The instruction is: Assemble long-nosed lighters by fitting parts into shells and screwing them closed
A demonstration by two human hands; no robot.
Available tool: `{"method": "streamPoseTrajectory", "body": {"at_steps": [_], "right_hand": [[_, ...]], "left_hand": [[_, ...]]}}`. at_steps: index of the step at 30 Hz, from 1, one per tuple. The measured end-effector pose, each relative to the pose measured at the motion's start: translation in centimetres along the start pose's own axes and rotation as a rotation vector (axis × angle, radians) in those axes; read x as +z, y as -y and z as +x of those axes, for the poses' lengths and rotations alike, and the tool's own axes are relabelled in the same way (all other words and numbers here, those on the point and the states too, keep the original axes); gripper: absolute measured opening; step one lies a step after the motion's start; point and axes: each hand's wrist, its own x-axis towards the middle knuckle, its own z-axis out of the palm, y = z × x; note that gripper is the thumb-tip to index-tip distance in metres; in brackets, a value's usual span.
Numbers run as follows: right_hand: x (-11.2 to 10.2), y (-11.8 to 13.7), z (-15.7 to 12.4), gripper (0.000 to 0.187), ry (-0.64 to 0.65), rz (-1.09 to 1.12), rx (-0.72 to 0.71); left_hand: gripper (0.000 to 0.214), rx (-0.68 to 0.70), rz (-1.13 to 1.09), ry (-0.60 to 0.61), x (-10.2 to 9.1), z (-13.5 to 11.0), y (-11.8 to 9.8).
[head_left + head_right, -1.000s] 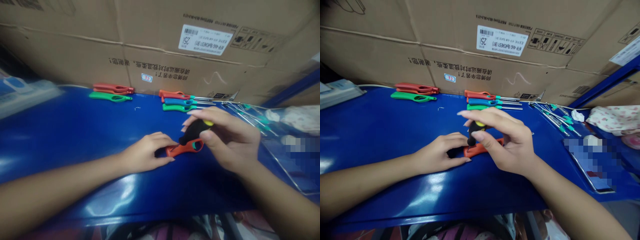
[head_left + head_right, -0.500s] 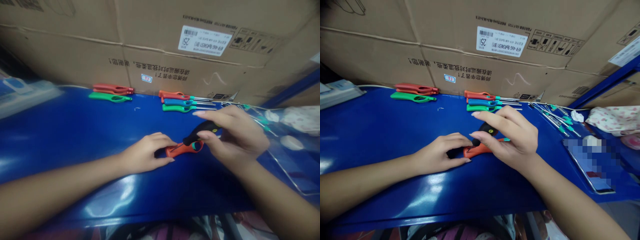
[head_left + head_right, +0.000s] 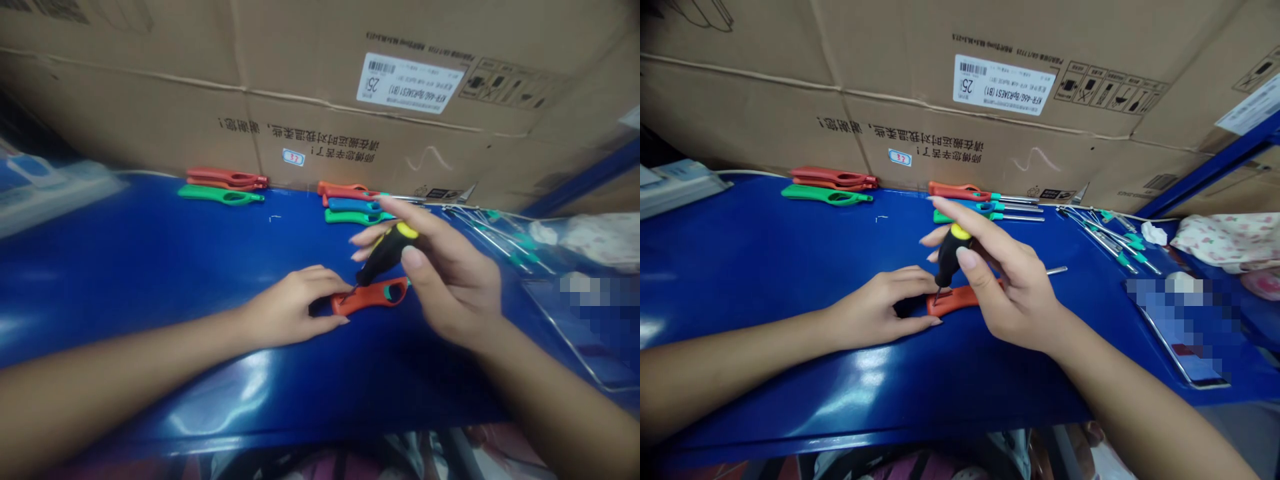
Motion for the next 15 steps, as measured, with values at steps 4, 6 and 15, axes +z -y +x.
{"method": "streamPoseTrajectory", "body": {"at_steps": [4,6,15], "right_hand": [[-0.10,-0.46,0.21,0.036,-0.115,-0.075,-0.178],[-0.24,-0.50,0.30,0.035,-0.114,-0.152,-0.228],[-0.03,0.18,0.15,0.035,-0.130,-0.120,-0.194]], "left_hand": [[0.034,0.003,-0.013,-0.003,0.01,0.00,0.03],[0.033,-0.005,-0.024,0.003,-0.01,0.02,0.01],[0.033,-0.009,-0.028,-0.001,0.02,0.00,0.03]]}}
